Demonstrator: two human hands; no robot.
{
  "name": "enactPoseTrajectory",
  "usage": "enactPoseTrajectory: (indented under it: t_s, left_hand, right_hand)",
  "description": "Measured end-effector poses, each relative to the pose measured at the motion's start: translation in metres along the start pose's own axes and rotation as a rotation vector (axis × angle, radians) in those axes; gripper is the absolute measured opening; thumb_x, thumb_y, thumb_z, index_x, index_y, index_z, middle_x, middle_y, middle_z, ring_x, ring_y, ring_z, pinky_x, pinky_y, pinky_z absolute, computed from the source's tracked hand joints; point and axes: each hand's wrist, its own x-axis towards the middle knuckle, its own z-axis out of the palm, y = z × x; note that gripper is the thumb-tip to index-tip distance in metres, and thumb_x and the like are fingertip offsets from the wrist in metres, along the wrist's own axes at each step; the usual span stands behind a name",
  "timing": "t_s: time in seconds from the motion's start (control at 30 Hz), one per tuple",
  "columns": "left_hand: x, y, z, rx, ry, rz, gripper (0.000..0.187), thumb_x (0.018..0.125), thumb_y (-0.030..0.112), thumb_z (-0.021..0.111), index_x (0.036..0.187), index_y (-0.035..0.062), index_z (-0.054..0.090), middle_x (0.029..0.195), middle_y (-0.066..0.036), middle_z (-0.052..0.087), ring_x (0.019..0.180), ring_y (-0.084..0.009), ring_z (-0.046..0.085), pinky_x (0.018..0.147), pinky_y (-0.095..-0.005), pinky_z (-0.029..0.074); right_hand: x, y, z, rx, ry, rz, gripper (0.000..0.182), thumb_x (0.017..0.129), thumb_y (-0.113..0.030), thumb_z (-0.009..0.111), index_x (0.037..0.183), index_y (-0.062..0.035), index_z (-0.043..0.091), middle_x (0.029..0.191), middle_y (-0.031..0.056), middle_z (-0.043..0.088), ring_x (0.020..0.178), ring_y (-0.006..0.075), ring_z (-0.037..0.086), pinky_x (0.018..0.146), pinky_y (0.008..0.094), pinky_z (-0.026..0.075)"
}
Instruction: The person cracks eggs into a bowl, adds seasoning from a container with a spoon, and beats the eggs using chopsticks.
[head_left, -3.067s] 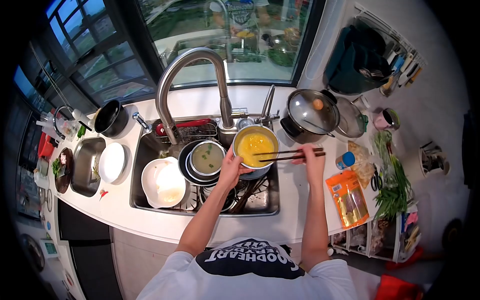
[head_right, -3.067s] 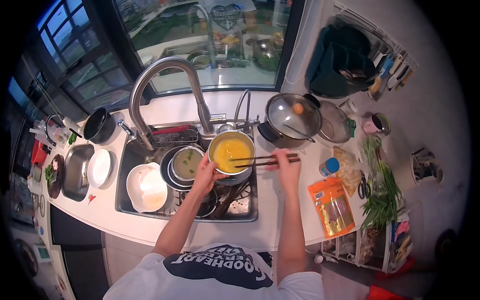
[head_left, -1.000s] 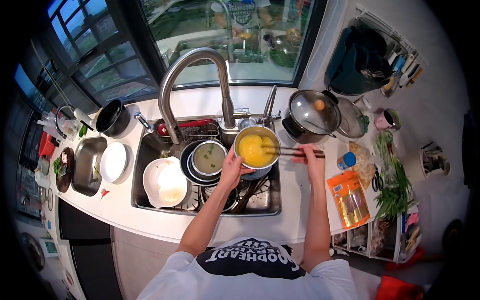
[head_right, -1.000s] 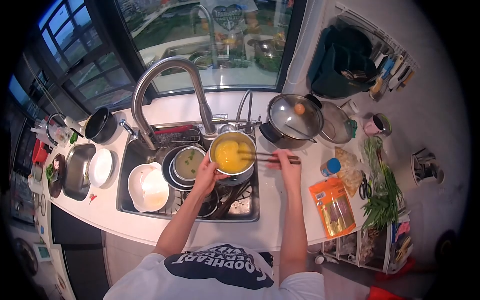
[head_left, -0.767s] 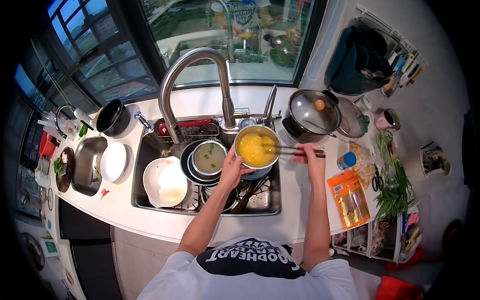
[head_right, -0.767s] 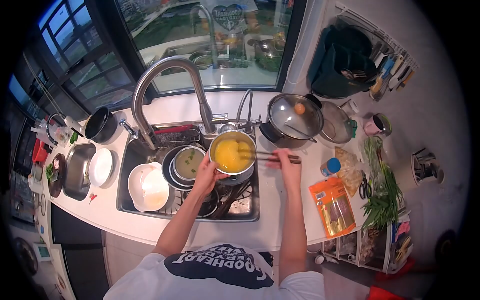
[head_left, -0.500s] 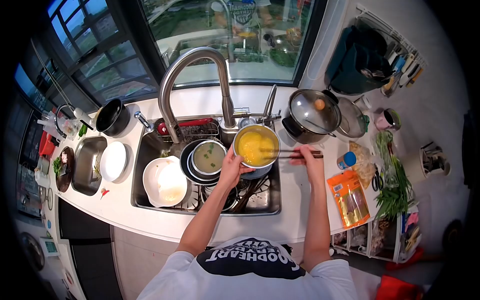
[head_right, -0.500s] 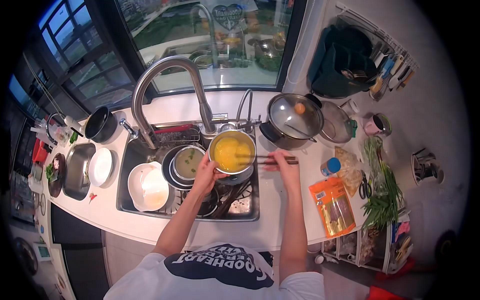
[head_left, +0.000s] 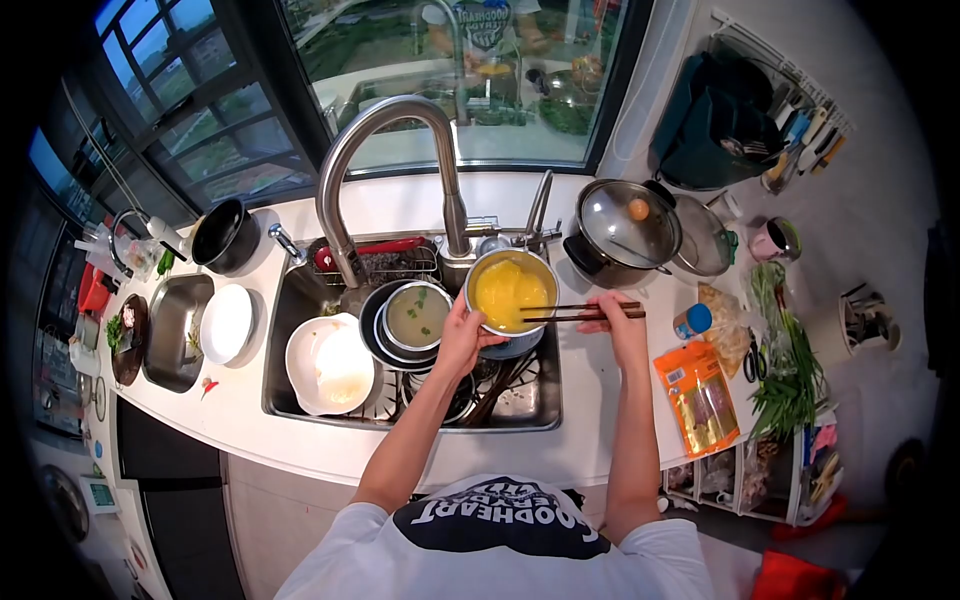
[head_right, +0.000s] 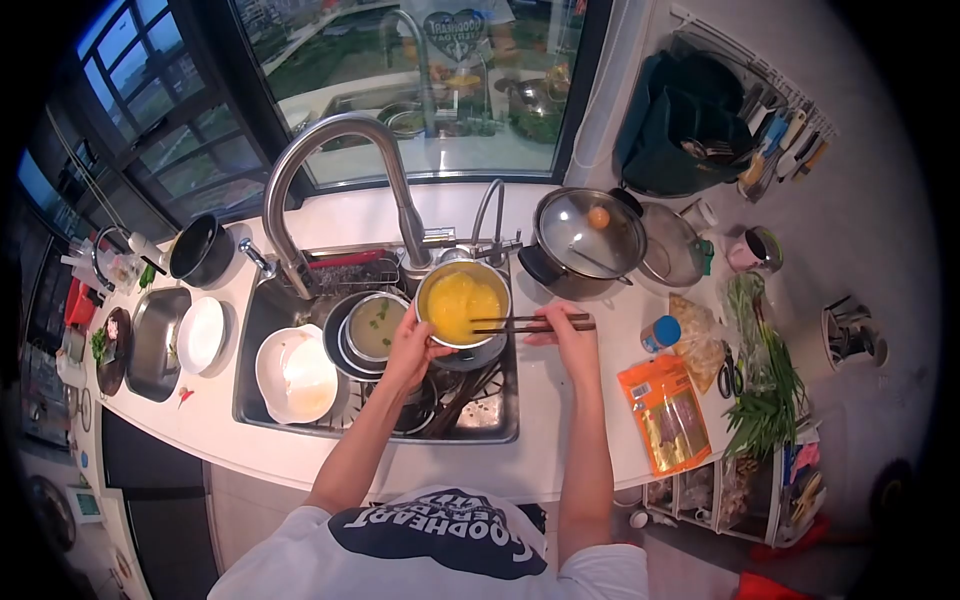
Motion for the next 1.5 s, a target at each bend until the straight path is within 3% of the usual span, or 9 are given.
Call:
enactPoseTrajectory:
  t_s: [0.13, 0.27, 0.4, 0.53, 0.63, 0.73, 0.87, 1.0, 1.5]
  left_hand:
    - [-0.004, 0.003, 0.004, -0.005, 0.018, 0.011, 0.061, 0.080, -0.004, 0.037, 0.138, 0.0094, 0.026, 0.102, -0.011, 0.058, 0.073, -0.0149, 0.064, 0.060, -0.0293, 0.060]
    - [0.000, 0.001, 0.000, -0.004, -0.003, 0.000, 0.062, 0.080, -0.005, 0.036, 0.139, 0.0097, 0.024, 0.107, -0.013, 0.056, 0.076, -0.0181, 0.065, 0.060, -0.0299, 0.060]
    - [-0.005, 0.004, 0.006, -0.003, 0.034, 0.011, 0.061, 0.079, -0.005, 0.037, 0.138, 0.0093, 0.026, 0.099, -0.010, 0.058, 0.071, -0.0132, 0.063, 0.059, -0.0286, 0.060]
    - [-0.005, 0.007, 0.010, -0.004, 0.033, 0.006, 0.061, 0.079, -0.004, 0.038, 0.138, 0.0094, 0.026, 0.100, -0.010, 0.057, 0.070, -0.0126, 0.063, 0.059, -0.0278, 0.060]
    - [-0.005, 0.005, 0.006, -0.012, 0.013, 0.002, 0.062, 0.080, -0.005, 0.037, 0.139, 0.0097, 0.024, 0.104, -0.012, 0.056, 0.073, -0.0152, 0.064, 0.059, -0.0287, 0.060]
    - [-0.001, 0.002, -0.001, -0.016, -0.009, 0.000, 0.063, 0.080, -0.006, 0.035, 0.140, 0.0103, 0.021, 0.110, -0.014, 0.055, 0.077, -0.0202, 0.066, 0.060, -0.0302, 0.060]
    - [-0.002, 0.002, 0.000, -0.021, -0.003, 0.004, 0.064, 0.080, -0.006, 0.036, 0.140, 0.0100, 0.021, 0.110, -0.014, 0.055, 0.076, -0.0200, 0.065, 0.059, -0.0300, 0.060]
    - [-0.001, 0.003, 0.000, -0.008, -0.002, -0.009, 0.063, 0.080, -0.006, 0.036, 0.139, 0.0099, 0.022, 0.110, -0.014, 0.055, 0.076, -0.0201, 0.065, 0.059, -0.0301, 0.060]
    - [-0.004, 0.004, 0.007, 0.008, 0.031, -0.010, 0.061, 0.079, -0.005, 0.038, 0.137, 0.0103, 0.028, 0.097, -0.009, 0.058, 0.070, -0.0119, 0.063, 0.058, -0.0280, 0.060]
  right_hand:
    - [0.005, 0.003, 0.004, 0.122, 0.260, -0.189, 0.024, 0.091, -0.020, 0.049, 0.090, 0.0033, 0.057, 0.077, 0.0157, 0.062, 0.063, 0.0235, 0.064, 0.056, 0.0322, 0.055]
    - [0.001, 0.004, -0.004, 0.005, -0.034, -0.033, 0.025, 0.092, -0.021, 0.049, 0.092, 0.0026, 0.056, 0.080, 0.0160, 0.063, 0.065, 0.0230, 0.064, 0.062, 0.0312, 0.055]
    - [0.003, 0.002, 0.004, 0.053, 0.230, -0.194, 0.024, 0.091, -0.020, 0.050, 0.089, 0.0029, 0.057, 0.079, 0.0155, 0.062, 0.065, 0.0235, 0.064, 0.059, 0.0319, 0.055]
    - [-0.002, 0.001, 0.000, 0.061, 0.023, -0.065, 0.025, 0.091, -0.021, 0.049, 0.089, 0.0031, 0.056, 0.080, 0.0148, 0.063, 0.067, 0.0226, 0.065, 0.061, 0.0303, 0.054]
    - [0.000, -0.001, 0.006, 0.086, 0.247, -0.179, 0.026, 0.091, -0.021, 0.049, 0.087, 0.0034, 0.057, 0.078, 0.0148, 0.062, 0.066, 0.0225, 0.065, 0.057, 0.0305, 0.055]
    - [-0.003, -0.002, -0.001, 0.014, -0.027, -0.020, 0.025, 0.091, -0.020, 0.049, 0.089, 0.0036, 0.056, 0.078, 0.0148, 0.062, 0.066, 0.0221, 0.065, 0.058, 0.0297, 0.054]
    - [0.001, -0.006, 0.007, 0.098, 0.273, -0.134, 0.024, 0.091, -0.020, 0.048, 0.089, 0.0034, 0.056, 0.078, 0.0147, 0.062, 0.066, 0.0223, 0.065, 0.057, 0.0302, 0.054]
    - [-0.003, -0.005, 0.000, 0.037, 0.010, -0.009, 0.024, 0.091, -0.019, 0.048, 0.090, 0.0031, 0.056, 0.078, 0.0147, 0.062, 0.064, 0.0219, 0.064, 0.059, 0.0302, 0.055]
    - [-0.003, -0.002, -0.002, 0.036, 0.116, -0.077, 0.026, 0.091, -0.021, 0.048, 0.091, 0.0038, 0.057, 0.077, 0.0152, 0.062, 0.061, 0.0218, 0.064, 0.058, 0.0297, 0.054]
